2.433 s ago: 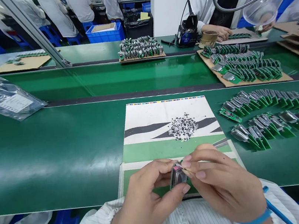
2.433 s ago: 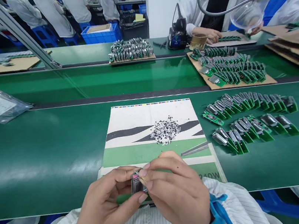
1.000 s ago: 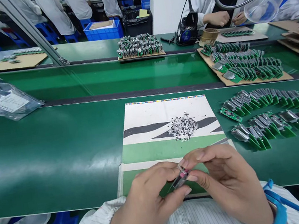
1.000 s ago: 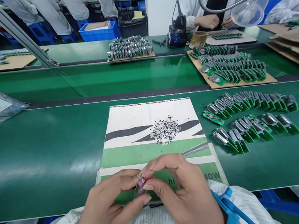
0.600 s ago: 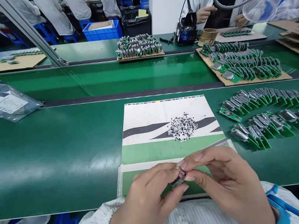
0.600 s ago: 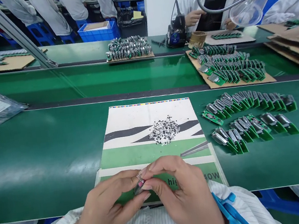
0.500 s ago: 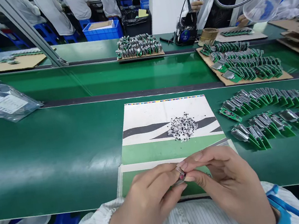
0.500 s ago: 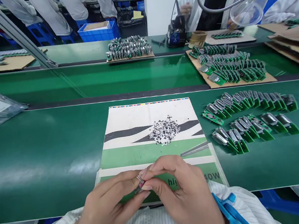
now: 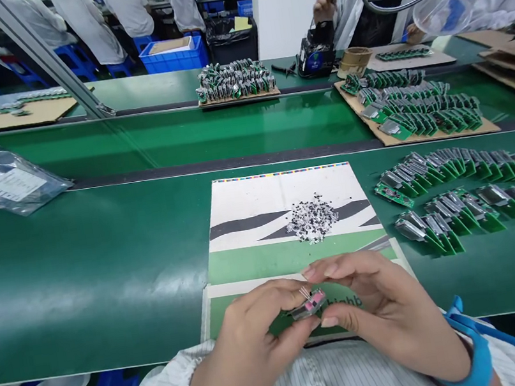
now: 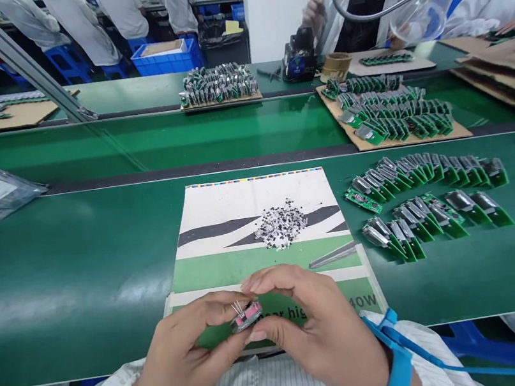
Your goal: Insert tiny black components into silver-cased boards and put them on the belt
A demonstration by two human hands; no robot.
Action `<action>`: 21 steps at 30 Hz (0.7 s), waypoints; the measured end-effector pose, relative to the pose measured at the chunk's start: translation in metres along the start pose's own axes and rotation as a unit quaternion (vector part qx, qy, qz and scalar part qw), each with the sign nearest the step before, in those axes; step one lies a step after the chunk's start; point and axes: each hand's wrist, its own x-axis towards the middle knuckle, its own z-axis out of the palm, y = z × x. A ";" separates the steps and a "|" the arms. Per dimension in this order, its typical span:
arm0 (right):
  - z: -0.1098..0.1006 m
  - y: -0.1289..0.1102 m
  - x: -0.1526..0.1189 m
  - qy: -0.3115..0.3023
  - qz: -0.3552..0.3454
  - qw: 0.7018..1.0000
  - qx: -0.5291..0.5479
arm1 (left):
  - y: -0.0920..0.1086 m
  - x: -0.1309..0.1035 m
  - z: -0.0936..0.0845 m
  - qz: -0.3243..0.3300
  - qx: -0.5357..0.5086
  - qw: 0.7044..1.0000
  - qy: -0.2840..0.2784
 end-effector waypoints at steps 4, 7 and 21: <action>-0.002 0.006 0.004 -0.019 -0.001 0.999 -0.047 | 0.000 0.001 0.000 -0.011 -0.011 1.000 -0.003; -0.001 0.011 0.005 -0.029 0.003 0.998 -0.055 | 0.000 0.001 0.001 -0.023 -0.014 1.000 -0.010; -0.073 0.042 -0.044 0.167 0.195 0.962 0.094 | -0.066 -0.043 -0.021 -0.172 0.150 0.973 0.021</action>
